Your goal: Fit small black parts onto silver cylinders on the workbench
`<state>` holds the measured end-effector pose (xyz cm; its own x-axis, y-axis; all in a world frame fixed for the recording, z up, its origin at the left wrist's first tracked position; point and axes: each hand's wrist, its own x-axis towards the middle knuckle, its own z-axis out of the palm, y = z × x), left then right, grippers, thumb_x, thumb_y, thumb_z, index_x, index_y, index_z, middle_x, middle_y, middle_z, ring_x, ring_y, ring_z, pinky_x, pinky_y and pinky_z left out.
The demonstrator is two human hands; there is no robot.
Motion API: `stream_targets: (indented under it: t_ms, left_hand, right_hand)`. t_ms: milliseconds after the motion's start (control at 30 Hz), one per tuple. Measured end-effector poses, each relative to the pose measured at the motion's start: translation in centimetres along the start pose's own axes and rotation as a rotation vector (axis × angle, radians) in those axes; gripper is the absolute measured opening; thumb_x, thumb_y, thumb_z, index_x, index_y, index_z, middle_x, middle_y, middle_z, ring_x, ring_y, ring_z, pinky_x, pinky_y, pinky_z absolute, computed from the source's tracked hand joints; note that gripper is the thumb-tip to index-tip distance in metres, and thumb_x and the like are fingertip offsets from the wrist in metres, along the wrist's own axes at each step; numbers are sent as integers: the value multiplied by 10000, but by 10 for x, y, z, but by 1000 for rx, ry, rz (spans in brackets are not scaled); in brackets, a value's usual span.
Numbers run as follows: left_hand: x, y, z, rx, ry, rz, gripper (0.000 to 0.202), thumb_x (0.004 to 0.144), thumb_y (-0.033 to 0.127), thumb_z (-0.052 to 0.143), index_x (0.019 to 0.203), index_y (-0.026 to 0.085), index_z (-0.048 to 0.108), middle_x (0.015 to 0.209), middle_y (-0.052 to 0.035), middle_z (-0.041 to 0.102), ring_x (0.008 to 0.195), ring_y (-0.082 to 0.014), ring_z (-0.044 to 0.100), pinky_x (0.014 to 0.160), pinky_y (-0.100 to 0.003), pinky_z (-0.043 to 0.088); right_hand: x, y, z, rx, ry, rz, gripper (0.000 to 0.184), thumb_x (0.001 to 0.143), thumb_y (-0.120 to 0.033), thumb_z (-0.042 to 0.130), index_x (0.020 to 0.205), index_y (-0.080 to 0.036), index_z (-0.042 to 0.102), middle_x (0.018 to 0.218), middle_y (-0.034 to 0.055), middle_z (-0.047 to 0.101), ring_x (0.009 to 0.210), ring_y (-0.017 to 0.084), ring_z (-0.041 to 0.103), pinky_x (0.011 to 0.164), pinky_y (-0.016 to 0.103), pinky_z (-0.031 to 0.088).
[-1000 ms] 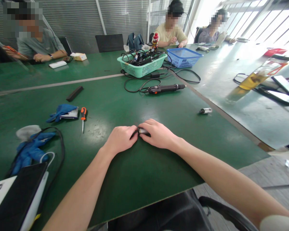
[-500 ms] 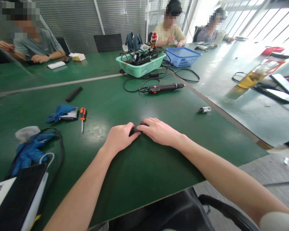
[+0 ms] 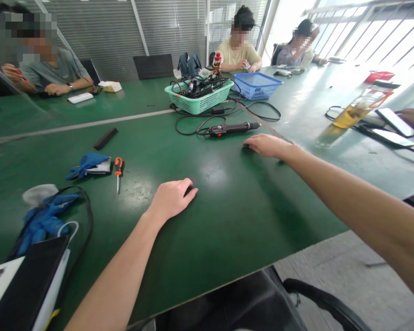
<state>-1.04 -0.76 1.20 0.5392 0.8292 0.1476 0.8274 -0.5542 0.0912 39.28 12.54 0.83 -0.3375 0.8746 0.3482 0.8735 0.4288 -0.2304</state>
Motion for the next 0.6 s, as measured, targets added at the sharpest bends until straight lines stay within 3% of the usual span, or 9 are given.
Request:
stream_targets:
  t_ms: [100,167,300,467,600]
  left_hand:
    - [0,-1,1,-8,2,3,313,1007,455,434,977,214,631,857,-39,725,728,-191,667,632,-280,423]
    - [0,-2,2,-11,4,2,313,1008,456,434,980,213,629,858,-40,725,733,-194,669,636,-282,425]
    - [-1,-3,4,-11,7,7,309,1009,456,429,993,218,625,864,-40,728,759,-209,678,648,-292,435]
    - [-1,-2,3,-1,6,0,310,1009,455,426,990,218,624,871,-45,733,761,-205,682,654,-287,443]
    - [-2,0,2,8,4,2,303,1006,444,425,987,219,627,865,-46,732,748,-205,680,650,-287,445]
  right_hand:
    - [-21,43,-17,-17,-127,6,266,954,-212,553,1018,-59,760,1004,147,744,868,143,683,850,349,463]
    - [-41,59,-23,-32,-166,40,276,958,-220,552,1108,-104,752,1085,151,736,965,190,692,885,381,467]
    - [-80,62,-22,-39,-90,28,323,995,-259,501,1209,-153,718,1224,178,683,1162,278,634,982,437,454]
    - [-94,14,-3,-50,-15,7,394,1043,-315,395,1274,-138,661,1244,202,646,1225,285,576,1069,437,409]
    - [-78,-61,18,-26,38,-6,377,1033,-286,372,1273,-151,629,1225,172,632,1202,305,551,1090,510,411]
